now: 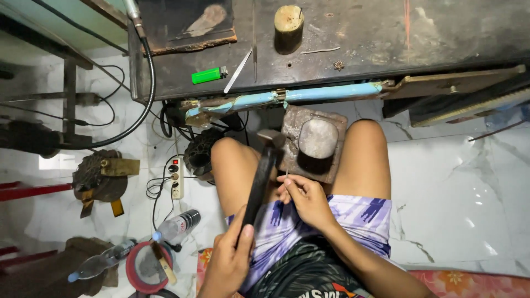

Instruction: Shaping a small metal jewelry component by heating it with a blowtorch and hammering it on an anvil.

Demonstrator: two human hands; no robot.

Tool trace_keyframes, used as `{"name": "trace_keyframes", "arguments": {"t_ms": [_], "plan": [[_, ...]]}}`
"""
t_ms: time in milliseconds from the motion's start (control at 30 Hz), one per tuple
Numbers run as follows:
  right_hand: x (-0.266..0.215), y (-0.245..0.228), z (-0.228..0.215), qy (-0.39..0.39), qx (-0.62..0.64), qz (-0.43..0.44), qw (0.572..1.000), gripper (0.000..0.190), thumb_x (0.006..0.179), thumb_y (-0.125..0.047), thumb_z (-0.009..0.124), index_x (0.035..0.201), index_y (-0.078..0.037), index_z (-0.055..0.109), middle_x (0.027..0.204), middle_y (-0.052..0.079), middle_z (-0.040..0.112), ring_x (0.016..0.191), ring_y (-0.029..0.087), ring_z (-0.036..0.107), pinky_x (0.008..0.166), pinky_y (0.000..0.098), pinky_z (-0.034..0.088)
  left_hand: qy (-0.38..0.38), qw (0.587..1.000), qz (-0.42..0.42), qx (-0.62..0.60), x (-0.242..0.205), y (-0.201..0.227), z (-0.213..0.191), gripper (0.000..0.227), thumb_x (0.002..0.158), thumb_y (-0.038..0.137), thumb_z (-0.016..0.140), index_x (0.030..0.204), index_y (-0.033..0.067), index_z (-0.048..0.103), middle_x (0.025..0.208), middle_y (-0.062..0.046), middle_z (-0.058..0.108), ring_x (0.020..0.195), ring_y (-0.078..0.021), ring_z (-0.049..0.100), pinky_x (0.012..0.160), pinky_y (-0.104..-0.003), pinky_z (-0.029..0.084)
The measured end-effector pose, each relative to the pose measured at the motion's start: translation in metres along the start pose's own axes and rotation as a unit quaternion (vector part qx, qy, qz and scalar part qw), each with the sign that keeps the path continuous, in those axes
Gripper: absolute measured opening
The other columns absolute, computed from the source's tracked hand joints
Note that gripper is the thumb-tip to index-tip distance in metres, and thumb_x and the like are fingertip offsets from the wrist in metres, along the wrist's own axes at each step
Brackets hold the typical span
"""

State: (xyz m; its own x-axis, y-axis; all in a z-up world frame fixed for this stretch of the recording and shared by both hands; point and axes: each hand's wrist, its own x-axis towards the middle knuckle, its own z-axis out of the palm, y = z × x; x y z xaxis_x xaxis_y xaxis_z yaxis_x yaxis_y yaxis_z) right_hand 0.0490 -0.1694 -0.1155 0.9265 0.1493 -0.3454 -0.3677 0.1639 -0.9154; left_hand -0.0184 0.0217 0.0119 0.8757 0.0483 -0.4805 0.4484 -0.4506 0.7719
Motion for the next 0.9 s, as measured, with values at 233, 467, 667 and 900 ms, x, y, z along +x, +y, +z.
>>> {"name": "trace_keyframes", "arguments": {"t_ms": [233,467,667,900], "plan": [[0.004,0.007,0.004,0.031,-0.014,-0.025,0.999,0.024,0.102,-0.009,0.054,0.100,0.007,0.072,0.072,0.010,0.072,0.061,0.013,0.064,0.059,0.0231,0.053,-0.002,0.997,0.056,0.050,-0.014,-0.007,0.011,0.049,0.095,0.021,0.050,0.143,0.0119,0.056,0.093,-0.012,0.087,0.063,-0.0197,0.079,0.061,-0.034,0.058],[-0.001,-0.005,0.011,0.070,-0.070,-0.007,0.995,0.027,0.101,-0.012,0.057,0.086,0.004,0.073,0.064,0.008,0.071,0.056,0.012,0.065,0.055,0.0217,0.050,0.005,0.995,0.063,0.080,-0.018,-0.021,0.020,0.050,0.096,0.021,0.051,0.145,0.0126,0.053,0.123,-0.013,0.079,0.083,-0.0271,0.086,0.067,-0.039,0.062],[-0.001,-0.006,0.011,0.089,-0.078,-0.002,0.993,0.021,0.095,-0.005,0.057,0.090,0.005,0.074,0.064,0.009,0.072,0.055,0.012,0.065,0.053,0.0211,0.050,0.008,0.995,0.040,0.085,-0.017,-0.022,0.024,0.050,0.096,0.025,0.051,0.145,0.0178,0.054,0.130,-0.009,0.076,0.089,-0.0311,0.085,0.072,-0.041,0.062],[0.003,0.006,0.010,0.060,0.066,-0.001,0.996,0.027,0.100,-0.009,0.059,0.108,0.014,0.071,0.082,0.018,0.073,0.064,0.019,0.069,0.057,0.0256,0.056,-0.089,0.946,-0.077,-0.301,0.015,-0.016,0.025,0.056,0.103,0.030,0.044,0.158,0.0186,0.046,0.060,-0.002,0.048,0.042,-0.0070,0.032,0.037,-0.022,0.023]]}}
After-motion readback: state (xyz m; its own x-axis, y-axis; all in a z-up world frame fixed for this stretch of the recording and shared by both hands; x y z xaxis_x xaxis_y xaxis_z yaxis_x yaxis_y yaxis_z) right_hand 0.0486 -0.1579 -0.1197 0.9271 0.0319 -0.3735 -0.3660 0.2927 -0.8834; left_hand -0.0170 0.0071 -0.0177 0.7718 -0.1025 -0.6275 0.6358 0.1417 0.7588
